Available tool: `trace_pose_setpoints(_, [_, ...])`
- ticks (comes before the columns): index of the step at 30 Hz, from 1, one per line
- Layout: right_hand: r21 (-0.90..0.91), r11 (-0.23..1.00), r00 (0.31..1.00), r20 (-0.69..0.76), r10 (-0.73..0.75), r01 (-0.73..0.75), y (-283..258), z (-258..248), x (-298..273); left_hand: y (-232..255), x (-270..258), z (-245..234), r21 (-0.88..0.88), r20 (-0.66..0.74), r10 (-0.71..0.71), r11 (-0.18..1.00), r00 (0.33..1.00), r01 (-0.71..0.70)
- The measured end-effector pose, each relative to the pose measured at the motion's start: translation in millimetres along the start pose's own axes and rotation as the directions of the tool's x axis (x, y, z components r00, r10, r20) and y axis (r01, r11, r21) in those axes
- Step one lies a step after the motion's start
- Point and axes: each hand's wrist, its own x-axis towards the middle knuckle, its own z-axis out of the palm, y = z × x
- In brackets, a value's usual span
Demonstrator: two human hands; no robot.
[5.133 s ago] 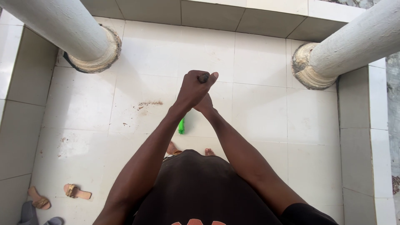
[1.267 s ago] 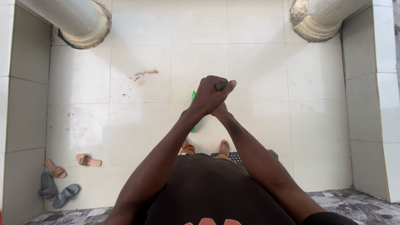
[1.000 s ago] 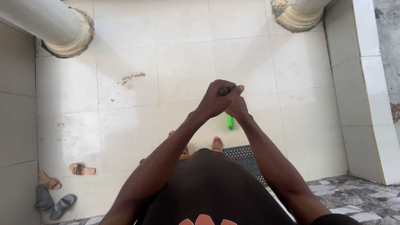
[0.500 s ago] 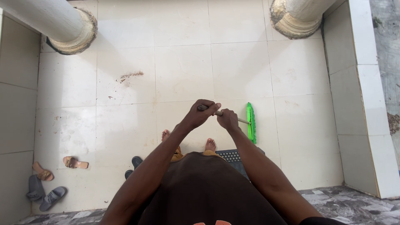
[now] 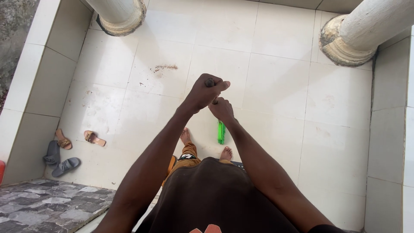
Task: Sweeping a tiled entryway floor using a long-handled brush.
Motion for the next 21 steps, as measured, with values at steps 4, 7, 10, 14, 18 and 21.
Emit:
trace_pose_setpoints(4, [-0.031, 0.997, 0.992, 0.101, 0.072, -0.07, -7.3, -23.1, -15.8, -4.3, -13.1, 16.5, -0.053, -0.098, 0.062, 0.996, 0.993, -0.067])
trace_pose_setpoints(7, [-0.179, 0.984, 0.995, 0.1, 0.021, -0.003, -10.4, -36.9, -31.4, -10.0, -15.9, 32.8, -0.1, -0.235, 0.122, 0.984, 0.964, -0.149])
trace_pose_setpoints(10, [-0.271, 0.962, 0.999, 0.03, 0.045, -0.035, -2.1, -43.1, -30.2, -14.5, -4.8, 36.6, -0.122, -0.313, 0.159, 0.971, 0.936, -0.206])
trace_pose_setpoints(14, [-0.288, 0.935, 0.976, -0.124, 0.179, -0.208, 19.7, -31.8, -34.2, -40.7, -0.9, 25.9, -0.255, -0.151, 0.127, 0.953, 0.98, -0.163])
trace_pose_setpoints(18, [-0.3, 0.921, 0.966, -0.136, 0.218, -0.25, 46.0, -7.7, 12.8, -88.7, 32.7, -4.8, -0.316, 0.031, 0.152, 0.939, 0.988, -0.135])
trace_pose_setpoints(21, [-0.351, 0.91, 0.975, -0.081, 0.205, -0.22, 45.4, 28.9, 32.7, -105.9, 33.0, -29.6, -0.349, 0.034, 0.122, 0.931, 0.992, -0.103])
